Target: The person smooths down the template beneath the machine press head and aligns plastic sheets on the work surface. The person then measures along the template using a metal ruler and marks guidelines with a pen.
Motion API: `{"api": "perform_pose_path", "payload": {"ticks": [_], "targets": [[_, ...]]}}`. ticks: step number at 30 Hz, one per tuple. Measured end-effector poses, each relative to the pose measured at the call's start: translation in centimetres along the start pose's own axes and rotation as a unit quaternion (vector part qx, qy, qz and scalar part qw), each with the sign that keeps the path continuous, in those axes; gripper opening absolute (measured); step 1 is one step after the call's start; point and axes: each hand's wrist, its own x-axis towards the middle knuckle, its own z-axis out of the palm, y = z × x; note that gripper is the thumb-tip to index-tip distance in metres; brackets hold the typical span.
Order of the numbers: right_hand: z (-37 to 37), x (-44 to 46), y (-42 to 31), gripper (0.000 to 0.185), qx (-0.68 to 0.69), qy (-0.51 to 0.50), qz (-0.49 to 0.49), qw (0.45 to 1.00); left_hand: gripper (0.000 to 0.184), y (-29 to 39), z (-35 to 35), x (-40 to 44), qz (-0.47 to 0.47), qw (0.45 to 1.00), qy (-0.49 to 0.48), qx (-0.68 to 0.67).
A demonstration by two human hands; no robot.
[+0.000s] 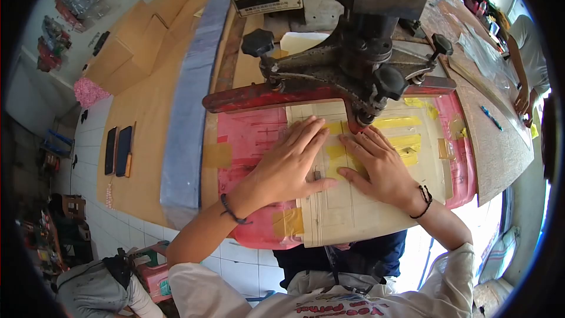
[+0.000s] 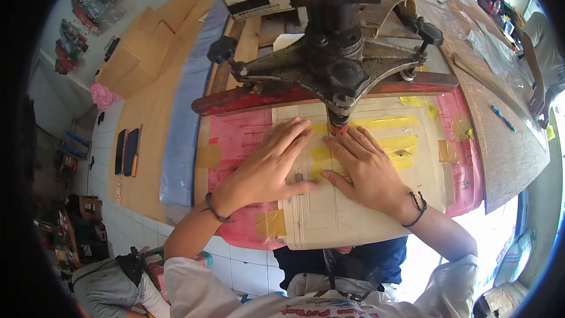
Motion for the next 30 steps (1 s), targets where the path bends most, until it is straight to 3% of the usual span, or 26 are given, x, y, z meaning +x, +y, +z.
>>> {"api": "perform_pose_path", "payload": {"ticks": [15, 30], "targets": [[-0.8, -0.2, -0.9, 0.074, -0.025, -0.046, -0.012, 0.999, 0.094, 0.1, 0.0, -0.3, -0.029, 0.999, -0.013, -0.026], [-0.3, -0.1, -1.1, 0.074, -0.035, -0.046, 0.011, 0.998, 0.109, 0.4, 0.2, -0.2, -0.036, 0.999, -0.028, 0.014]]}}
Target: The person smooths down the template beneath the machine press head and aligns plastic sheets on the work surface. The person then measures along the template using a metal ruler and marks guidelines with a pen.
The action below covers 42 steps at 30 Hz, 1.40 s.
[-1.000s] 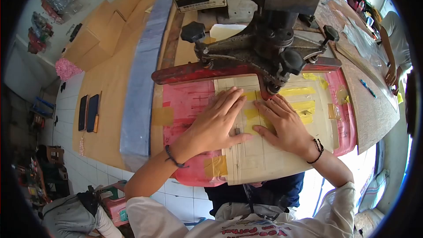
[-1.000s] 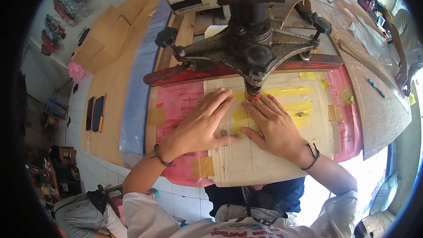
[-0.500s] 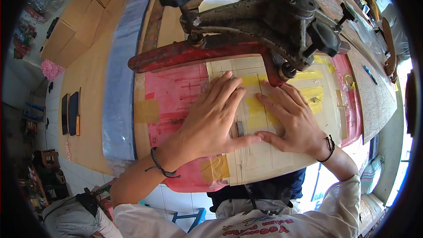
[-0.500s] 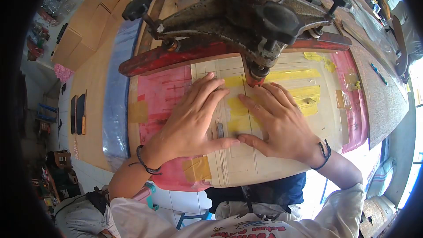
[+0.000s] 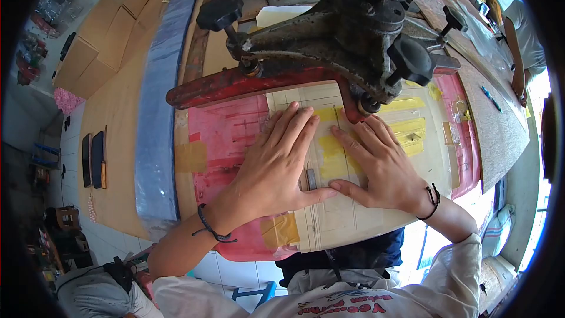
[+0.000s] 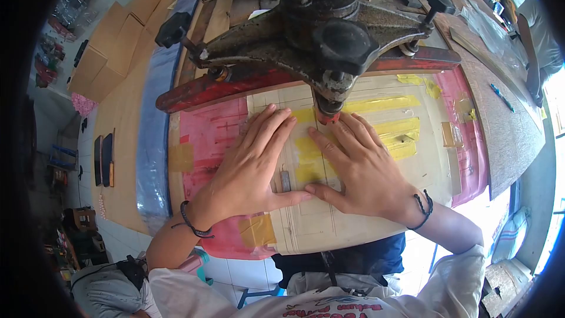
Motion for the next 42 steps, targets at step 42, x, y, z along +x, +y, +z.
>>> {"api": "perform_pose_path", "payload": {"ticks": [42], "targets": [[-0.2, 0.2, 0.2, 0.076, 0.002, -0.014, -0.001, 1.000, 0.096, -0.3, -0.8, -0.6, -0.007, 0.998, -0.018, -0.056]]}}
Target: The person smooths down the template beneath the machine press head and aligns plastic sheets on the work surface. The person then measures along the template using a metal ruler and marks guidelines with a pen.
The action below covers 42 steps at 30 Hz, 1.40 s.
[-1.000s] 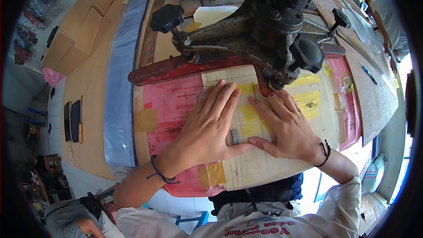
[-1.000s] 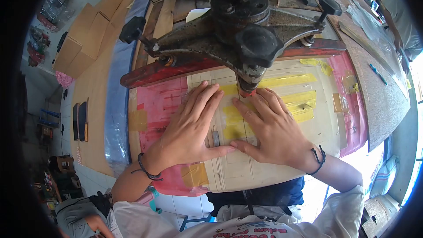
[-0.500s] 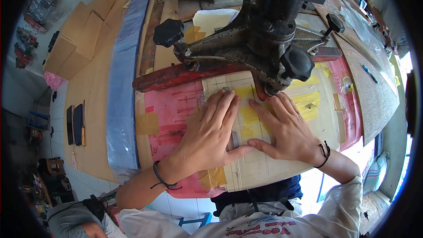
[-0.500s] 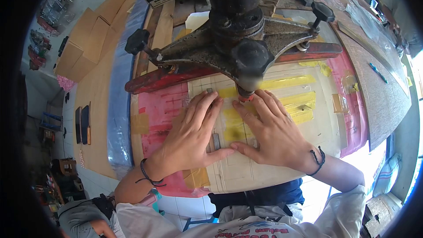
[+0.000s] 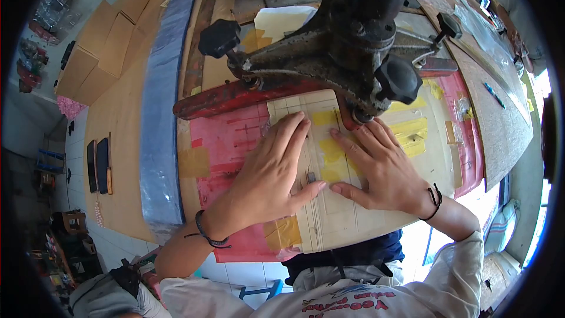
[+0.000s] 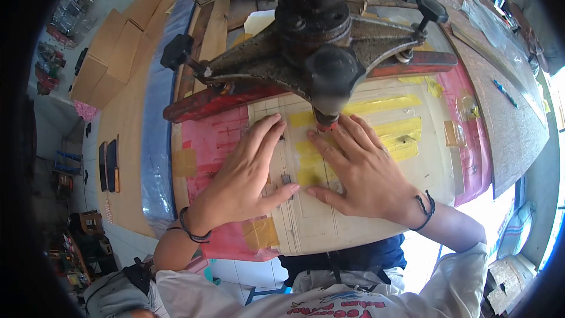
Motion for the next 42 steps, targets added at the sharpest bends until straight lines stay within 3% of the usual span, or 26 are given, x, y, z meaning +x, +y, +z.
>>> {"api": "perform_pose_path", "payload": {"ticks": [8, 20, 26, 32, 39, 42], "targets": [[-0.1, -0.2, 0.1, 0.067, -0.001, -0.013, -0.005, 1.000, 0.093, -0.1, -0.5, 0.1, 0.000, 1.000, -0.001, 0.014], [0.1, -0.3, 0.4, 0.063, 0.005, -0.013, -0.010, 1.000, 0.107, -1.5, -1.2, 0.1, 0.015, 0.999, -0.040, -0.026], [-0.1, -0.4, 0.6, 0.062, 0.014, -0.020, -0.013, 1.000, 0.096, -2.0, -1.1, 0.1, 0.014, 0.998, -0.039, -0.044], [0.2, -0.6, 0.6, 0.064, 0.011, -0.008, -0.015, 1.000, 0.070, -1.4, -1.7, 0.3, 0.028, 0.999, -0.046, -0.008], [0.2, -0.6, 0.6, 0.063, 0.000, 0.003, -0.018, 1.000, 0.071, -1.1, -1.5, 0.5, 0.056, 0.998, -0.022, 0.025], [0.1, -0.7, 0.7, 0.055, 0.046, 0.023, 0.002, 0.999, 0.074, -1.2, -1.2, 0.6, 0.065, 0.997, -0.027, 0.030]]}}
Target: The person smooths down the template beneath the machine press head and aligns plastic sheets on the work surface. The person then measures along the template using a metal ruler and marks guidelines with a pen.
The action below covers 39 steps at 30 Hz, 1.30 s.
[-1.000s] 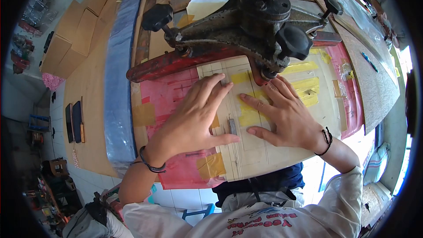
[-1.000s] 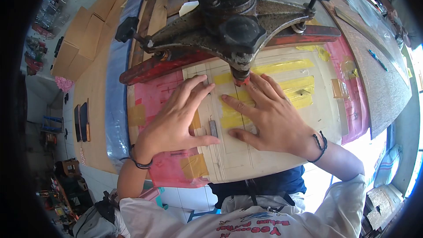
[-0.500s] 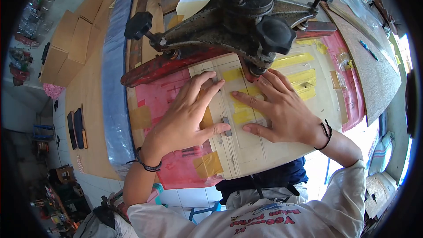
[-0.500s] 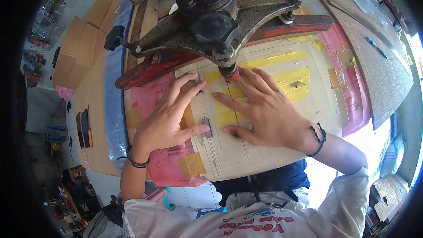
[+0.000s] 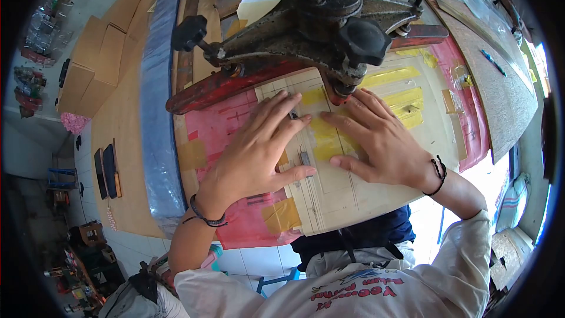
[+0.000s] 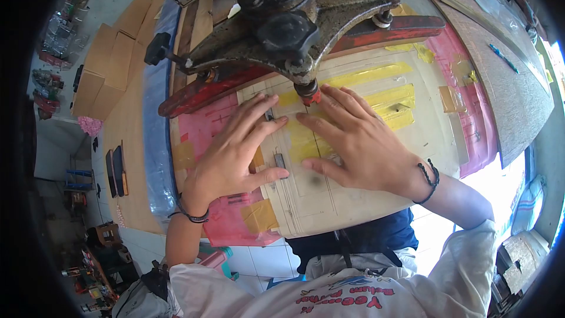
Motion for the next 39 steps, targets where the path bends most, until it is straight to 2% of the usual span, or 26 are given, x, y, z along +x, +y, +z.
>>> {"api": "perform_pose_path", "payload": {"ticks": [6, 8, 11, 14, 17, 20, 23, 27, 32, 35, 36, 39], "targets": [[0.2, 0.1, 0.1, 0.037, 0.007, 0.047, 0.008, 0.999, 0.073, 0.1, 0.4, -0.1, -0.004, 0.999, 0.035, -0.021], [0.0, 0.2, 0.2, 0.037, 0.006, 0.048, 0.001, 0.999, 0.072, -0.1, 0.7, 0.1, -0.025, 0.995, 0.067, -0.066], [0.1, 0.2, 0.2, 0.036, -0.002, 0.058, -0.003, 0.998, 0.072, -0.3, -0.2, 0.1, -0.057, 0.993, 0.052, -0.091], [0.3, 0.0, 0.2, 0.035, -0.007, 0.073, -0.004, 0.997, 0.072, -0.4, -0.1, 0.0, -0.044, 0.997, 0.041, -0.054], [0.2, -0.2, 0.1, 0.035, -0.017, 0.088, -0.004, 0.996, 0.065, 0.0, 0.1, 0.3, -0.035, 0.996, 0.070, -0.041], [-0.1, -0.6, 0.3, 0.034, -0.025, 0.098, -0.006, 0.995, 0.056, -0.1, 0.1, 0.4, 0.014, 0.999, 0.035, -0.001], [-1.0, -1.0, 1.2, 0.032, -0.014, 0.073, 0.003, 0.997, 0.050, -0.2, 0.4, 0.4, 0.006, 0.999, 0.035, 0.004], [-2.6, -1.9, 2.4, 0.027, 0.026, 0.055, 0.076, 0.995, 0.050, -0.1, 0.5, 0.6, -0.009, 0.999, 0.022, -0.043], [-2.7, -2.4, 4.0, 0.026, 0.043, 0.058, 0.050, 0.996, 0.051, -0.7, 0.7, 0.9, -0.003, 0.999, 0.003, -0.039], [-3.4, -1.8, 3.9, 0.030, 0.036, 0.010, 0.044, 0.998, 0.054, -0.2, -0.5, 1.6, -0.014, 0.998, -0.053, -0.010], [-3.4, -1.6, 3.8, 0.032, 0.012, -0.004, 0.040, 0.999, 0.068, 0.5, -0.9, 1.9, -0.030, 0.997, -0.076, 0.018], [-2.2, -0.9, 4.1, 0.039, -0.043, 0.006, -0.023, 0.999, 0.090, 2.1, -1.0, 2.4, -0.051, 0.986, -0.107, 0.116]]}}
